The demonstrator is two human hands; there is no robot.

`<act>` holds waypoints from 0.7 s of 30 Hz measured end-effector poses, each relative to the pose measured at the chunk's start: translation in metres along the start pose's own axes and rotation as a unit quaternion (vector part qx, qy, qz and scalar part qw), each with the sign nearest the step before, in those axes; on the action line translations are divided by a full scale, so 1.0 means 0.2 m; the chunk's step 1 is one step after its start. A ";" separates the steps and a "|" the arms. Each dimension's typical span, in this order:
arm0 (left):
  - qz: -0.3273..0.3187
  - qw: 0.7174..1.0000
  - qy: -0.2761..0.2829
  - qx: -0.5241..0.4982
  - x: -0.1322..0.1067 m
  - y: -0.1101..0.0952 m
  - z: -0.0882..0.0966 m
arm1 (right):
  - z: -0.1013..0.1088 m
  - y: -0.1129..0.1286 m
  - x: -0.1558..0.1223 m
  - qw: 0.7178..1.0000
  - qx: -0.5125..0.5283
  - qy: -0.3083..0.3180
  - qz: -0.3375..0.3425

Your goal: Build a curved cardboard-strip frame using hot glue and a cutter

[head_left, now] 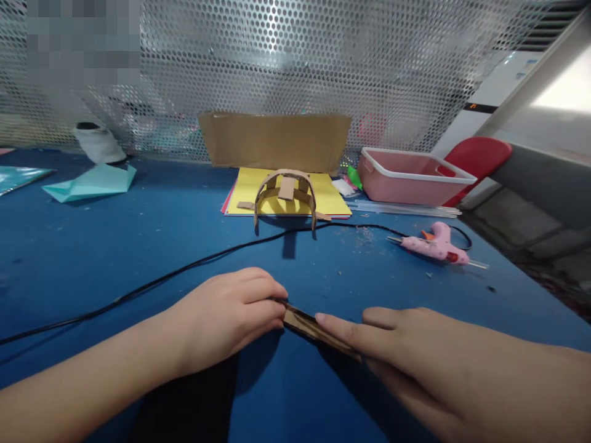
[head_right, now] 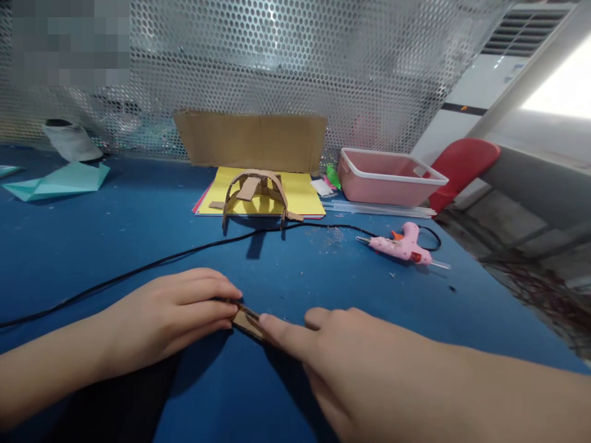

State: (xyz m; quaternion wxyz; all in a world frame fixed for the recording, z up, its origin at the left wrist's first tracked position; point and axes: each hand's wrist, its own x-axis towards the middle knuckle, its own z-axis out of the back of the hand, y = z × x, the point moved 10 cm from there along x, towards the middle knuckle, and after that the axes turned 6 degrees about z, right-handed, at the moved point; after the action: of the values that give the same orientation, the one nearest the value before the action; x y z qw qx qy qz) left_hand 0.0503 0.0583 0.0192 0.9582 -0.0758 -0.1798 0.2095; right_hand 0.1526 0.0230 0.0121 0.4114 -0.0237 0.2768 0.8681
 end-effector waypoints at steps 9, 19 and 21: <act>0.008 0.999 -0.015 -0.035 -0.01 0.03 0.00 | -0.03 -0.05 -0.01 1.000 -0.015 -0.009 -0.023; 0.013 1.000 -0.001 -0.022 0.00 0.02 0.00 | -0.04 -0.06 0.00 0.999 -0.029 -0.013 -0.029; 0.016 1.000 0.006 -0.026 0.00 0.02 -0.01 | -0.04 -0.05 0.01 0.999 -0.033 -0.012 -0.028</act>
State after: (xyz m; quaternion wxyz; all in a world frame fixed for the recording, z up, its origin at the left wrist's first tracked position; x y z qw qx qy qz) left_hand 0.0490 0.0614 0.0170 0.9534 -0.1048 -0.1777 0.2200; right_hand 0.1580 0.0261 0.0006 0.4379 -0.0346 0.2418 0.8652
